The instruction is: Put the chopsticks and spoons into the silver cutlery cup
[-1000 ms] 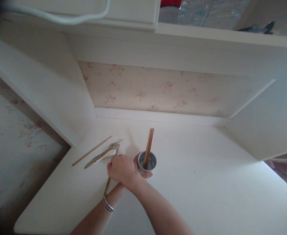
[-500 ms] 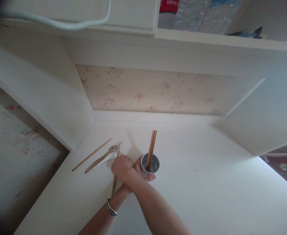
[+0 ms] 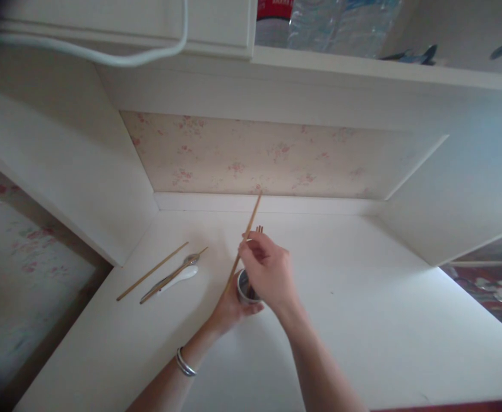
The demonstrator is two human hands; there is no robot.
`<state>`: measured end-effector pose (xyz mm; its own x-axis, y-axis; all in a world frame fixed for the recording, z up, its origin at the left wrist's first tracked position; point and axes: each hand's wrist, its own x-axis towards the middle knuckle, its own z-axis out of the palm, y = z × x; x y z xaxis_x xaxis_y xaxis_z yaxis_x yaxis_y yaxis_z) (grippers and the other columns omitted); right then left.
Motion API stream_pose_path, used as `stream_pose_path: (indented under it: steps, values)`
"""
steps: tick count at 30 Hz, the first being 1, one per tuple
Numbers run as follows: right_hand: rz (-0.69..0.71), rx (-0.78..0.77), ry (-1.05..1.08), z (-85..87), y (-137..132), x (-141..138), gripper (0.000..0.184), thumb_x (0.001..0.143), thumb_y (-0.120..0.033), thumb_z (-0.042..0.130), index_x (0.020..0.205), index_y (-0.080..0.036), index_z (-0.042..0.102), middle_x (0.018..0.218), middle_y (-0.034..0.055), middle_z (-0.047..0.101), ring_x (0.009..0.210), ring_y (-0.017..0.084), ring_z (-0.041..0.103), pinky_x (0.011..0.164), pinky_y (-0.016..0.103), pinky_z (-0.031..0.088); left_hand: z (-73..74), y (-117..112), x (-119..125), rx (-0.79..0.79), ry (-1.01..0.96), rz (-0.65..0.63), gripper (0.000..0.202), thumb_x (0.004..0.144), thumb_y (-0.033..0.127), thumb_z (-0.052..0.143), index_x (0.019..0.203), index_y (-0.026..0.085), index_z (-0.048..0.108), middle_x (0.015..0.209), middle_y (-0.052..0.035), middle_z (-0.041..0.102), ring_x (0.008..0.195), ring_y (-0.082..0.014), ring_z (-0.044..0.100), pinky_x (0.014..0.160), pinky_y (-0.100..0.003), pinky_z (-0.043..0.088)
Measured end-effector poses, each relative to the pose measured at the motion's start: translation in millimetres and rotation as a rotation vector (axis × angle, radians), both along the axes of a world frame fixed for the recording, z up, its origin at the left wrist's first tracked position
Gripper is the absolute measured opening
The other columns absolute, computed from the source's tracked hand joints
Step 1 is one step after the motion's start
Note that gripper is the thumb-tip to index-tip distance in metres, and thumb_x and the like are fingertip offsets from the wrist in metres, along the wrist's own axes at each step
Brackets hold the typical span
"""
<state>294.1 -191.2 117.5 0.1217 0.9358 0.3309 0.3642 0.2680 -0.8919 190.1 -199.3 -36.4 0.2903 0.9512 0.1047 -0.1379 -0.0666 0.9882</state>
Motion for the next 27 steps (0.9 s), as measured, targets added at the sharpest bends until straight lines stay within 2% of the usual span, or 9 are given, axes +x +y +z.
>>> stream_pose_path:
  steps: [3, 7, 12, 15, 20, 27]
  values:
    - [-0.102, -0.03, 0.144, -6.3, 8, 38, 0.027, 0.082, -0.039, 0.063, 0.097, -0.017, 0.066, 0.08, 0.006, 0.073, 0.071, 0.019, 0.07, 0.063, 0.03, 0.059, 7.8, -2, -1, -0.031, -0.011, -0.026, 0.081, 0.058, 0.028, 0.089, 0.128, 0.019, 0.049, 0.125, -0.011, 0.063, 0.112, -0.0271, 0.06, 0.102, -0.043, 0.044]
    - [-0.172, -0.108, 0.099, -31.6, 15, 65, 0.034, 0.085, -0.049, 0.058, 0.09, -0.016, 0.067, 0.079, 0.0079, 0.072, 0.07, 0.019, 0.069, 0.061, 0.03, 0.059, 11.2, -3, -2, -0.025, -0.004, -0.035, 0.077, 0.06, 0.026, 0.088, 0.127, 0.02, 0.051, 0.124, -0.0099, 0.064, 0.113, -0.0264, 0.06, 0.103, -0.042, 0.043]
    - [-0.13, -0.165, -0.064, -68.0, 14, 66, 0.043, 0.091, -0.054, 0.048, 0.085, -0.018, 0.069, 0.076, 0.0059, 0.072, 0.067, 0.018, 0.067, 0.063, 0.03, 0.056, 9.0, -2, 0, -0.041, -0.015, -0.034, 0.074, 0.06, 0.025, 0.087, 0.125, 0.02, 0.052, 0.12, -0.0098, 0.066, 0.11, -0.0256, 0.062, 0.1, -0.041, 0.045]
    - [-0.111, -0.15, -0.162, -80.3, 13, 61, 0.042, 0.094, -0.052, 0.044, 0.089, -0.019, 0.07, 0.08, 0.0054, 0.072, 0.072, 0.019, 0.067, 0.066, 0.03, 0.054, 7.8, -2, 1, -0.04, -0.022, -0.039, 0.075, 0.061, 0.025, 0.087, 0.126, 0.02, 0.052, 0.121, -0.0103, 0.066, 0.111, -0.0263, 0.061, 0.101, -0.041, 0.045]
    - [-0.044, -0.11, -0.331, -84.4, 10, 54, 0.037, 0.097, -0.042, 0.04, 0.092, -0.022, 0.07, 0.09, 0.0051, 0.073, 0.084, 0.021, 0.067, 0.075, 0.031, 0.049, 4.1, -1, 2, -0.033, -0.028, -0.034, 0.076, 0.061, 0.026, 0.087, 0.127, 0.018, 0.051, 0.121, -0.0113, 0.065, 0.111, -0.0266, 0.061, 0.1, -0.041, 0.045]
    - [-0.026, -0.099, -0.437, -77.2, 9, 54, 0.036, 0.099, -0.039, 0.037, 0.089, -0.023, 0.068, 0.088, 0.0037, 0.071, 0.082, 0.019, 0.065, 0.074, 0.029, 0.045, -1.1, 0, 2, -0.039, -0.048, -0.052, 0.076, 0.061, 0.028, 0.088, 0.127, 0.018, 0.05, 0.122, -0.0121, 0.065, 0.113, -0.0269, 0.061, 0.101, -0.042, 0.045]
